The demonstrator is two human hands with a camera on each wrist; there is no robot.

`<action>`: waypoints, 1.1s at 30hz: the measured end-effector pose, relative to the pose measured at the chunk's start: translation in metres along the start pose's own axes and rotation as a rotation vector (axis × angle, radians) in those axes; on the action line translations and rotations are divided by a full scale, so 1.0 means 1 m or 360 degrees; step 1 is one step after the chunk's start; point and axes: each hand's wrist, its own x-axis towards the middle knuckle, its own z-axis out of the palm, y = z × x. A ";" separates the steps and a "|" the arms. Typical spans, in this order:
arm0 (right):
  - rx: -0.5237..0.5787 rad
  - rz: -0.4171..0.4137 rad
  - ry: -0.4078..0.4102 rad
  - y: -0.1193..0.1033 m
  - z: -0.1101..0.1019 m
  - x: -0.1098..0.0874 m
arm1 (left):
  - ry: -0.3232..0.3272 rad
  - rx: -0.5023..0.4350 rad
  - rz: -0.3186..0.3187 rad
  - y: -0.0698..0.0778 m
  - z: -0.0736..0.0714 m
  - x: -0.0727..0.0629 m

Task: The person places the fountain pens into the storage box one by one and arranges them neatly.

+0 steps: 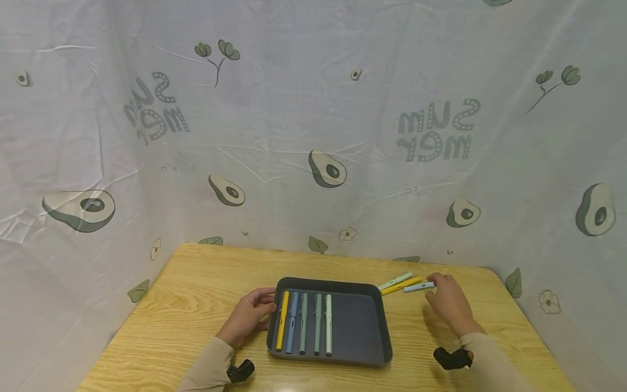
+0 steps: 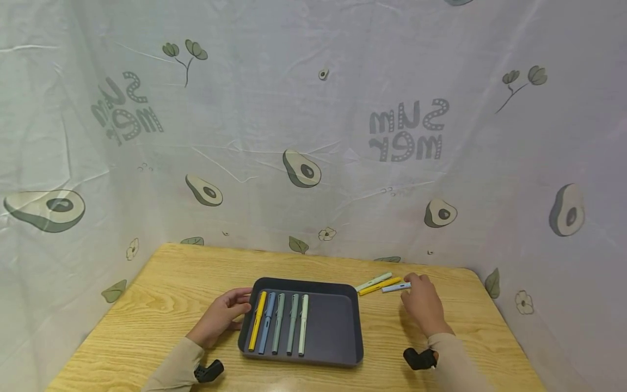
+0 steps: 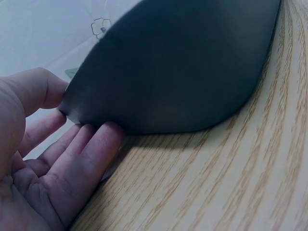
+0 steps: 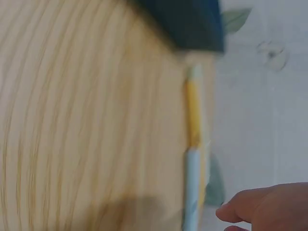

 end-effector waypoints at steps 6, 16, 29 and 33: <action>-0.0204 -0.0104 -0.0062 0.025 0.011 0.008 | -0.0015 -0.0008 -0.0006 0.000 0.000 0.000; -0.0287 -0.0195 -0.0158 0.025 0.027 0.013 | -0.0021 -0.0019 -0.0010 -0.003 -0.001 0.002; -0.0237 -0.0258 -0.0101 0.029 0.026 0.003 | -0.0008 0.0013 -0.0004 -0.001 0.000 0.001; -0.0137 -0.0211 -0.0119 0.032 0.028 0.000 | 0.0010 0.0022 -0.0016 -0.001 0.000 0.000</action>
